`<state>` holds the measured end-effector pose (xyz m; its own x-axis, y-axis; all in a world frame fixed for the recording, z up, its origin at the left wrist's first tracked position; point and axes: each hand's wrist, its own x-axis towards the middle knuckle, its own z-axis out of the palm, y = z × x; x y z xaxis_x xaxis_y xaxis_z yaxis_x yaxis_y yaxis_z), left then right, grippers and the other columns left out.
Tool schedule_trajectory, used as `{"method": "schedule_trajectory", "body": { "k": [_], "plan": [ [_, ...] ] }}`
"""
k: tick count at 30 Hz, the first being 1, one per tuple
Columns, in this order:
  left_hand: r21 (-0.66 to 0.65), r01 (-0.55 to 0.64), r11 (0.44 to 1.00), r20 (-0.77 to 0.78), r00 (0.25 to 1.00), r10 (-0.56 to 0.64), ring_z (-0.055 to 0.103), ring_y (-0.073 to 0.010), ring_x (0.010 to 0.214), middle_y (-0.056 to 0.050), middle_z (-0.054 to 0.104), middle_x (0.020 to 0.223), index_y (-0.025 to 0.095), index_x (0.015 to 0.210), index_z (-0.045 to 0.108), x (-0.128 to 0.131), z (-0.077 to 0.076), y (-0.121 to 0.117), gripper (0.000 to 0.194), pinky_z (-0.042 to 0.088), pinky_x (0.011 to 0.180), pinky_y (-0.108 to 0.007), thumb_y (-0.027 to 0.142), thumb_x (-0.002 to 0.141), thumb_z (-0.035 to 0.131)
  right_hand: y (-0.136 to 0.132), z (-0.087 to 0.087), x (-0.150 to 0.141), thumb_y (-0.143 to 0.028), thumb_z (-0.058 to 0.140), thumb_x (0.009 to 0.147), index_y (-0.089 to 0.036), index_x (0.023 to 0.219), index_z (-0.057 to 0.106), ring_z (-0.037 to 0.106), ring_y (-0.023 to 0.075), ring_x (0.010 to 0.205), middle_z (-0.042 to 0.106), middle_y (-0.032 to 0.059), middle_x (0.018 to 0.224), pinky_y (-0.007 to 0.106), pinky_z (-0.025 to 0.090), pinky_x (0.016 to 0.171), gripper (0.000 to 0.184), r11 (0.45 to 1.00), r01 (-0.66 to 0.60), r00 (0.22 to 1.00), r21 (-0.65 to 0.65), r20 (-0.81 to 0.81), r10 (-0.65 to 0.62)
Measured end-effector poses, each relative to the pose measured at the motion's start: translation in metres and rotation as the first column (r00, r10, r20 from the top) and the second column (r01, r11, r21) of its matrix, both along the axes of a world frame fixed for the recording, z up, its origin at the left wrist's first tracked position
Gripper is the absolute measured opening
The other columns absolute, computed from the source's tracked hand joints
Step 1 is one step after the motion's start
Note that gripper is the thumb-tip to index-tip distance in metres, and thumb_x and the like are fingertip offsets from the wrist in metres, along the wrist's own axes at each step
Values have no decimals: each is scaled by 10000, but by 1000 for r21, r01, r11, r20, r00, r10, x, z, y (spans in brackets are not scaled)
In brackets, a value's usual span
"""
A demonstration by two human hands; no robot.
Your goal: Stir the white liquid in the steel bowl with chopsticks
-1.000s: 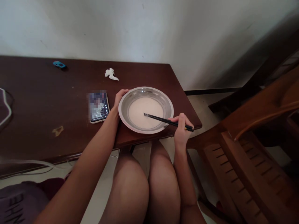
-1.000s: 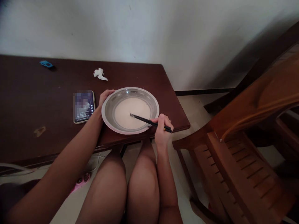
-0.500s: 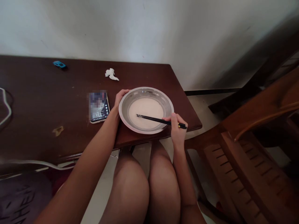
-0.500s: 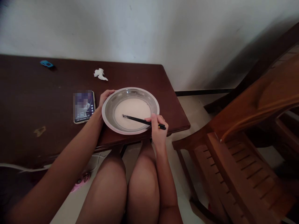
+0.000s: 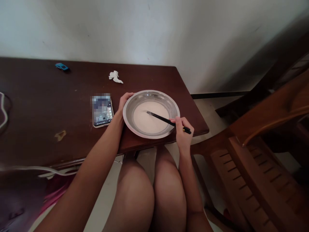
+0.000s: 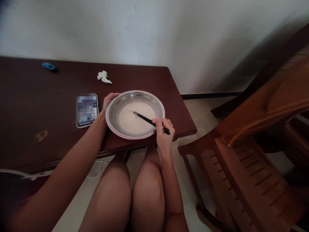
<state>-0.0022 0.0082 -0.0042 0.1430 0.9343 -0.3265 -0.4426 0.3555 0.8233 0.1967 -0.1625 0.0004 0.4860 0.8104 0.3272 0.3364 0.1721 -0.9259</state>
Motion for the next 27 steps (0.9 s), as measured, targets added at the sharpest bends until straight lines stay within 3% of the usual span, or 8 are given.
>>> {"method": "schedule_trajectory", "body": {
  "k": [4, 7, 10, 12, 16, 22, 24, 27],
  "plan": [
    [20, 2, 1000, -10, 1000, -2, 738, -259, 901, -30, 704, 628, 214, 703, 666, 0, -2, 0, 263, 598, 836, -345, 214, 879, 470, -2, 1, 1, -550, 521, 963, -238, 614, 663, 671, 195, 687, 738, 17, 657, 383, 516, 800, 489, 987, 134, 989, 83, -66, -128],
    [35, -13, 999, -35, 999, 15, 735, -260, 891, -29, 701, 628, 213, 704, 666, 0, -3, 1, 248, 599, 819, -350, 222, 872, 483, -2, 3, -2, -532, 516, 968, -231, 604, 667, 678, 190, 657, 732, 15, 636, 371, 522, 766, 496, 997, 48, 994, 59, -101, -42],
    [31, -16, 999, -61, 998, 18, 734, -274, 892, -32, 708, 637, 212, 762, 691, 0, -2, 1, 218, 603, 802, -361, 227, 853, 494, -2, 2, -2, -518, 574, 942, -232, 696, 716, 695, 205, 761, 789, 31, 757, 388, 522, 828, 403, 1000, -27, 999, -7, -32, 27],
    [23, -16, 1000, -60, 998, 17, 734, -279, 891, -30, 710, 634, 216, 807, 711, 0, -1, 0, 216, 607, 795, -364, 227, 846, 499, -2, 1, 0, -524, 572, 944, -238, 713, 712, 686, 207, 786, 790, 32, 780, 396, 514, 852, 394, 1000, 27, 1000, 1, 10, -27],
    [15, -23, 1000, -59, 998, 23, 737, -272, 896, -21, 700, 616, 225, 778, 703, 1, 0, -1, 213, 612, 793, -347, 229, 856, 505, -3, -1, 3, -548, 493, 979, -247, 607, 652, 647, 199, 684, 717, 15, 637, 392, 510, 802, 505, 986, 142, 989, 89, -47, -139],
    [27, -13, 1000, -23, 1000, 13, 741, -256, 902, -19, 664, 587, 217, 673, 654, 1, 0, -2, 285, 607, 813, -339, 213, 880, 458, 0, 0, 1, -538, 568, 941, -240, 703, 711, 664, 211, 788, 782, 30, 768, 407, 507, 869, 408, 1000, -5, 1000, 2, -3, 5],
    [28, -3, 1000, -17, 1000, 3, 741, -254, 898, -20, 664, 592, 220, 652, 640, 1, 0, -2, 285, 603, 818, -338, 217, 876, 463, 0, 1, 2, -545, 564, 941, -242, 715, 707, 670, 209, 806, 790, 30, 798, 407, 503, 886, 404, 999, 47, 999, 8, 17, -47],
    [28, -2, 1000, -17, 1000, 2, 739, -261, 898, -25, 662, 592, 227, 634, 624, 1, 1, -2, 271, 602, 819, -349, 229, 856, 469, -3, 3, 4, -573, 512, 961, -246, 626, 660, 643, 200, 707, 749, 19, 686, 404, 508, 841, 491, 985, 161, 987, 67, -25, -160]
  ]
}}
